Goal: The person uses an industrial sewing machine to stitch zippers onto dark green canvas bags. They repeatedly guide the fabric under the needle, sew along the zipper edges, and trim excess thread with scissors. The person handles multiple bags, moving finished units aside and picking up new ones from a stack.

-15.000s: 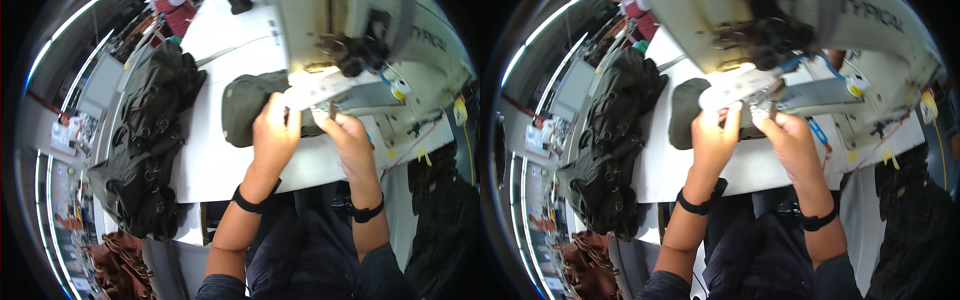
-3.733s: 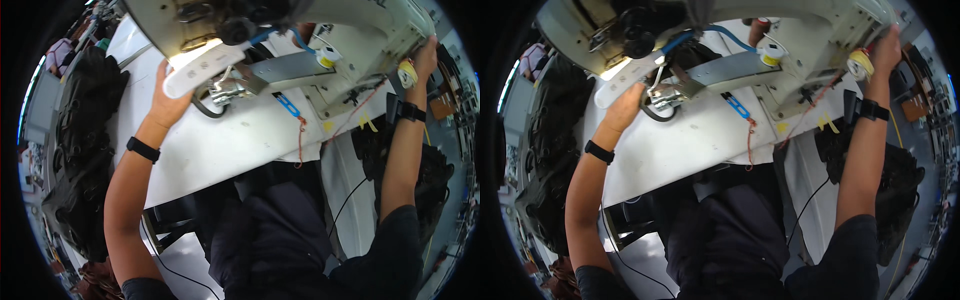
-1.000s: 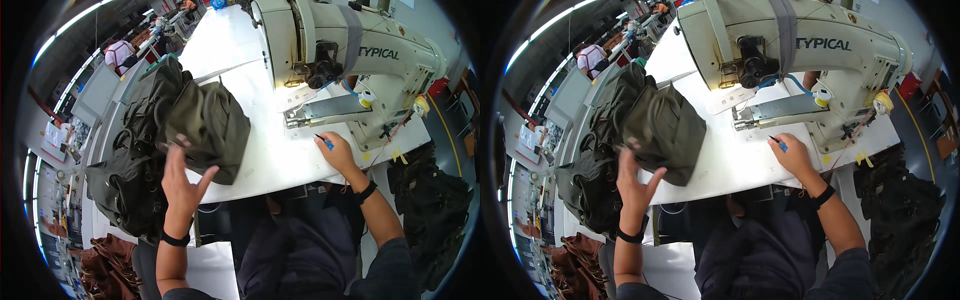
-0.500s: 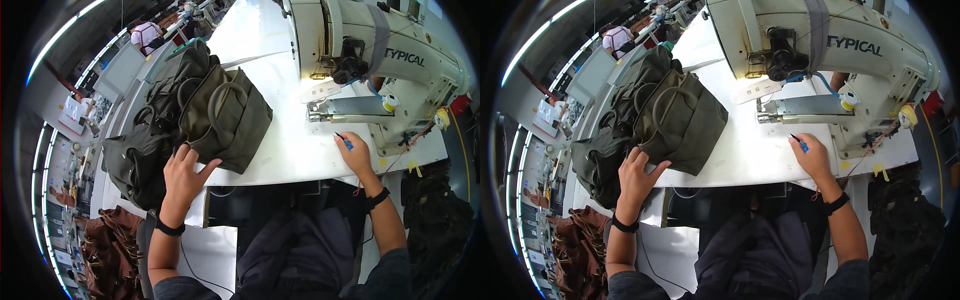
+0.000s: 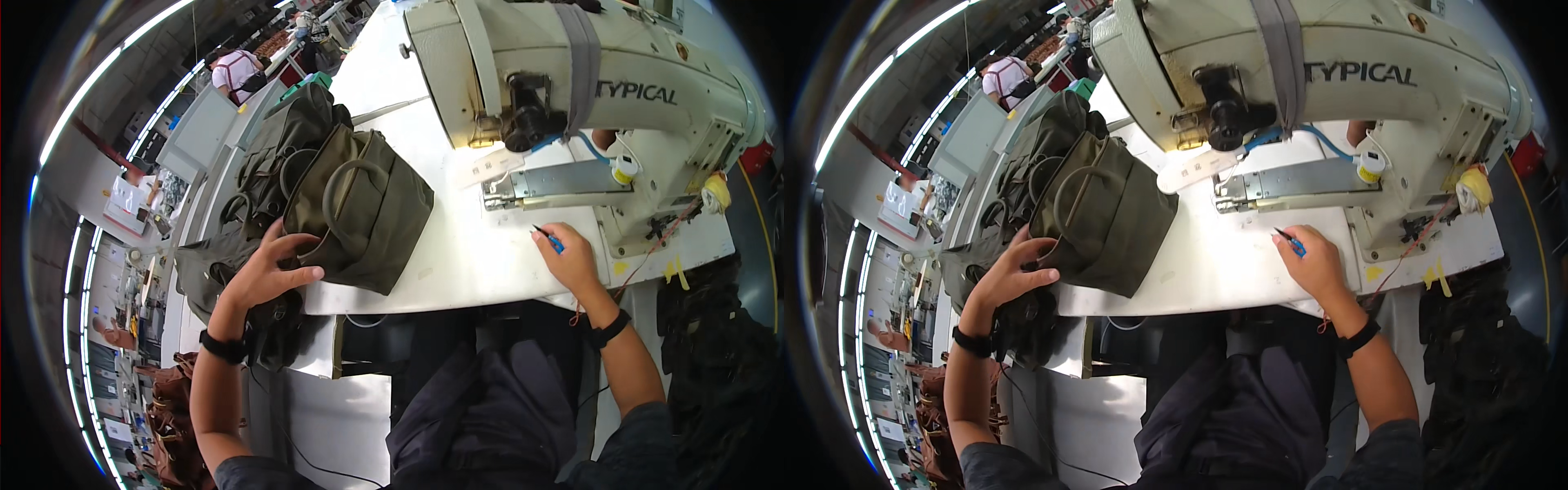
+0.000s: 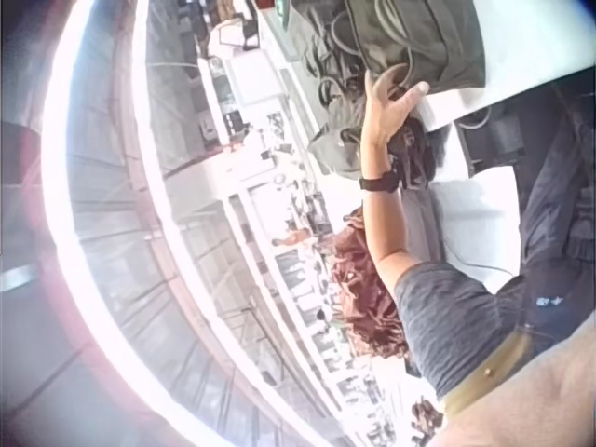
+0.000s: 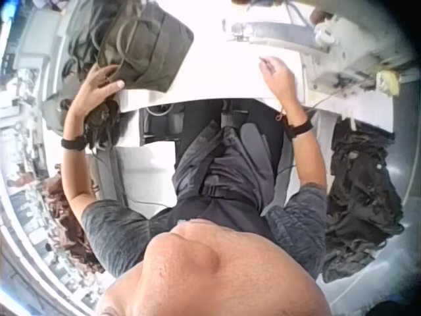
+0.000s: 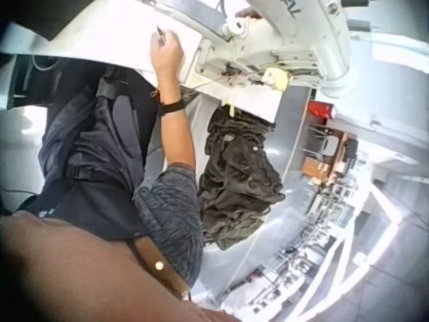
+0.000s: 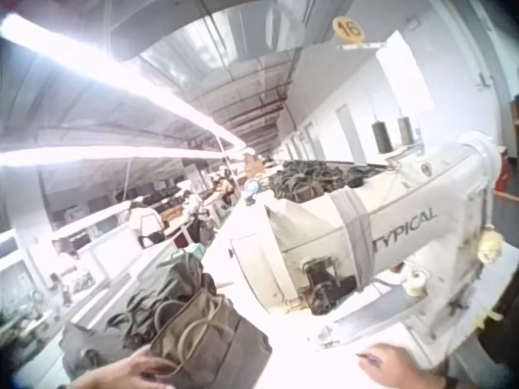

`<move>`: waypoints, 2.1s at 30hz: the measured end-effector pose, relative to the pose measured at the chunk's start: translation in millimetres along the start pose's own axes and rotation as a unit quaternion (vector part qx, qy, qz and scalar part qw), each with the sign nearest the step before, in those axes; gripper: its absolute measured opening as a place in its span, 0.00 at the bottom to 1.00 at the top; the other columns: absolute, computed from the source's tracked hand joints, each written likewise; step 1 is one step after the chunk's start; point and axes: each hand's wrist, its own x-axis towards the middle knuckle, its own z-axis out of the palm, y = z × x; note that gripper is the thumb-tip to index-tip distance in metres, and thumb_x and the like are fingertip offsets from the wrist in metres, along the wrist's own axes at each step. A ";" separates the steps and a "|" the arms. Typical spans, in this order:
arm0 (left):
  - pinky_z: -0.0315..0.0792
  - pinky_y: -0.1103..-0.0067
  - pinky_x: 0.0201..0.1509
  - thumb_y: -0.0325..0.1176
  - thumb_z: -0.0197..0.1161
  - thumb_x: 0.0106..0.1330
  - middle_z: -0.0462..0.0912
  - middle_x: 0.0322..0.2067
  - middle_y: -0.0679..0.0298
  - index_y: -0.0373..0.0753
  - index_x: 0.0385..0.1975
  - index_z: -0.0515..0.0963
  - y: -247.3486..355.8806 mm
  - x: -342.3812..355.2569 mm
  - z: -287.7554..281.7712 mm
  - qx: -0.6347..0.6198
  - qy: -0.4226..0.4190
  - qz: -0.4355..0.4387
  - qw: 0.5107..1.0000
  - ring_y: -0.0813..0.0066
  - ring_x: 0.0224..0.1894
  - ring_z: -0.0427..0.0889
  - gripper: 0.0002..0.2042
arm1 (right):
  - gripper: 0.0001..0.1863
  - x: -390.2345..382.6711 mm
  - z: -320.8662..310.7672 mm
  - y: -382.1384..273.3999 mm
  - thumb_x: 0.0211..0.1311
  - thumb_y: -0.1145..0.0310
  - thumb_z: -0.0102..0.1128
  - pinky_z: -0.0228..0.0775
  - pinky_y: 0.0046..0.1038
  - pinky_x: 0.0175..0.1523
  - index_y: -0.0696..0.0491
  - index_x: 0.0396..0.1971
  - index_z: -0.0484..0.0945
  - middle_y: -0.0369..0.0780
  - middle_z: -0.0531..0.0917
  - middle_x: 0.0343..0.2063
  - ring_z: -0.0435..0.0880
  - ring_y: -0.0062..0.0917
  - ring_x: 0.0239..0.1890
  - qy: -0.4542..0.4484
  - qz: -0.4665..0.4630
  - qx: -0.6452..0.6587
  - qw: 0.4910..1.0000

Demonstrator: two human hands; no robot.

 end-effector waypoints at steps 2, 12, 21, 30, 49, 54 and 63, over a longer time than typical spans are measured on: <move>0.79 0.66 0.58 0.42 0.79 0.61 0.75 0.62 0.46 0.35 0.58 0.83 38.0 23.1 12.8 -0.051 -0.045 -0.092 0.993 0.59 0.58 0.83 0.28 | 0.12 -2.2 -1.0 2.1 0.68 0.64 0.71 0.78 0.32 0.44 0.58 0.40 0.85 0.46 0.87 0.34 0.88 0.38 0.36 -0.009 0.014 -0.011 1.000; 0.83 0.67 0.28 0.41 0.66 0.73 0.87 0.25 0.48 0.23 0.39 0.84 32.1 288.6 2.9 -0.045 0.160 0.020 0.986 0.60 0.22 0.90 0.20 | 0.09 0.4 -0.5 -0.2 0.66 0.70 0.70 0.78 0.32 0.43 0.60 0.39 0.84 0.47 0.86 0.33 0.86 0.39 0.34 -0.017 0.021 -0.030 0.999; 0.71 0.61 0.72 0.44 0.72 0.66 0.61 0.73 0.32 0.43 0.70 0.73 -8.1 490.6 -94.0 0.121 0.396 0.142 0.899 0.38 0.69 0.74 0.32 | 0.12 -14.0 4.9 30.9 0.58 0.74 0.67 0.81 0.32 0.50 0.58 0.43 0.87 0.46 0.90 0.40 0.91 0.37 0.43 -0.047 0.091 0.033 0.994; 0.65 0.59 0.77 0.41 0.76 0.60 0.57 0.75 0.33 0.45 0.77 0.63 -32.1 449.9 -147.3 0.167 0.399 -0.024 0.901 0.35 0.74 0.66 0.43 | 0.10 -6.7 -8.8 17.8 0.62 0.69 0.71 0.80 0.32 0.44 0.58 0.40 0.85 0.48 0.87 0.32 0.90 0.36 0.37 -0.068 0.067 -0.065 0.993; 0.84 0.56 0.38 0.73 0.62 0.63 0.87 0.33 0.46 0.26 0.40 0.80 -167.2 -13.2 -208.8 0.151 0.040 -0.495 0.855 0.53 0.32 0.89 0.42 | 0.13 -4.0 3.4 6.9 0.72 0.63 0.67 0.77 0.30 0.46 0.60 0.42 0.84 0.45 0.87 0.34 0.87 0.33 0.36 -0.027 0.001 -0.041 0.999; 0.78 0.65 0.23 0.44 0.53 0.73 0.80 0.18 0.57 0.37 0.22 0.74 -180.5 -21.1 -212.5 0.051 0.090 -0.478 0.872 0.61 0.16 0.81 0.19 | 0.13 -6.0 6.0 8.0 0.71 0.62 0.68 0.78 0.32 0.45 0.58 0.42 0.85 0.46 0.87 0.35 0.88 0.38 0.36 -0.013 -0.017 -0.037 0.999; 0.77 0.83 0.27 0.58 0.61 0.76 0.83 0.24 0.69 0.36 0.32 0.84 2.3 -79.9 -237.0 0.212 0.276 -0.098 0.932 0.84 0.25 0.83 0.27 | 0.14 -5.6 0.3 7.1 0.70 0.60 0.68 0.79 0.34 0.46 0.57 0.42 0.85 0.46 0.88 0.37 0.88 0.40 0.38 -0.005 -0.014 -0.046 0.999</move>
